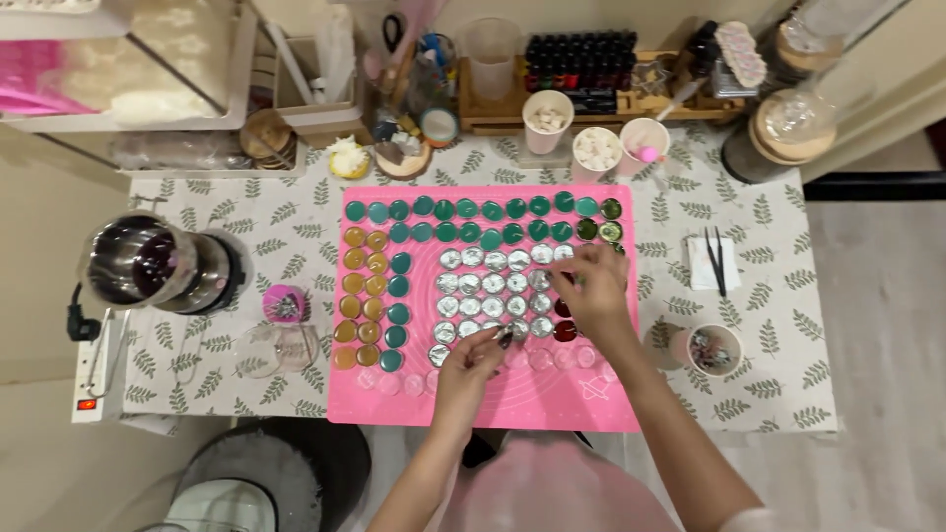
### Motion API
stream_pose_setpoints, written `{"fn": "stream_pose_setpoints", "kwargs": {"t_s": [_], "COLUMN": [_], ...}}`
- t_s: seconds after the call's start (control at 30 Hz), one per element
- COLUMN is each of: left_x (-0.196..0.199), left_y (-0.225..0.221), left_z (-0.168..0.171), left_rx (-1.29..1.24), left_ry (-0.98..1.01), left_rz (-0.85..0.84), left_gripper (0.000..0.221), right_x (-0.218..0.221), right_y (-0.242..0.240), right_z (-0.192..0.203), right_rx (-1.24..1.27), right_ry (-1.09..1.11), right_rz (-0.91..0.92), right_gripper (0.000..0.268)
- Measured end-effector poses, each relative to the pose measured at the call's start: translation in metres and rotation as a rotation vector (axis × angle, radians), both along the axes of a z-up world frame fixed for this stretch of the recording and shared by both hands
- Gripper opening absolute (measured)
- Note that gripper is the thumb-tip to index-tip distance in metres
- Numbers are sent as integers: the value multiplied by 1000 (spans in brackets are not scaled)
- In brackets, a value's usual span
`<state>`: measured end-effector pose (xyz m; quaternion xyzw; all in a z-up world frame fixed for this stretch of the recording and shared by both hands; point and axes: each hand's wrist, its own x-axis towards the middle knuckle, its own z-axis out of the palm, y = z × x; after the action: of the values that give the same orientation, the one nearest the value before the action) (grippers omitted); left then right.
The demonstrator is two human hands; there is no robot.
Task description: Placing wicks into small colored tea light cups arranged on a silicone mat.
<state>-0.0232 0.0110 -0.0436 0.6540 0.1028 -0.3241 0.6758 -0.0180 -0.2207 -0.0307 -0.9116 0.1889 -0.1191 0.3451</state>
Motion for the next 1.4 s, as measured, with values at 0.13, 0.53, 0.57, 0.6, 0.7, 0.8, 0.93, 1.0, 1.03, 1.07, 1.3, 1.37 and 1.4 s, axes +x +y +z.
{"fn": "stream_pose_setpoints", "kwargs": {"t_s": [0.13,0.53,0.57,0.6,0.7,0.8,0.93,1.0,1.03,1.07,1.3,1.37,1.4], "left_x": [11,32,36,39,47,59,65,67,68,67,67,68,68], "left_y": [32,84,84,85,88,86,88,87,86,87,90,91,92], "left_z": [-20,-10,-6,-3,-6,13,3,3,3,-2,-1,1,2], "left_rx": [-66,10,9,22,15,29,-39,-57,-74,-74,-32,-38,-29], "left_ry": [-54,-61,-62,-61,-59,3,-55,-48,-41,-40,-22,-23,-13], "left_rz": [128,176,170,160,146,144,137,141,147,145,115,113,110], "left_gripper": [39,36,36,36,37,38,39,38,38,38,37,37,38], "right_x": [68,112,113,114,116,118,118,118,118,117,115,115,115], "right_y": [9,34,34,35,37,40,40,42,42,42,49,51,51], "right_z": [-32,-84,-85,-87,-85,-84,-85,-83,-81,-83,-87,-88,-88], "right_rx": [-87,-339,-340,-356,-391,-421,-442,-451,-458,-459,-518,-518,-524], "right_ry": [-42,-113,-113,-113,-103,-79,-51,-49,-47,-46,-70,-64,-60], "right_rz": [65,118,112,111,106,109,119,120,123,122,119,120,129], "right_gripper": [13,10,10,9,8,8,9,9,10,10,10,10,10]}}
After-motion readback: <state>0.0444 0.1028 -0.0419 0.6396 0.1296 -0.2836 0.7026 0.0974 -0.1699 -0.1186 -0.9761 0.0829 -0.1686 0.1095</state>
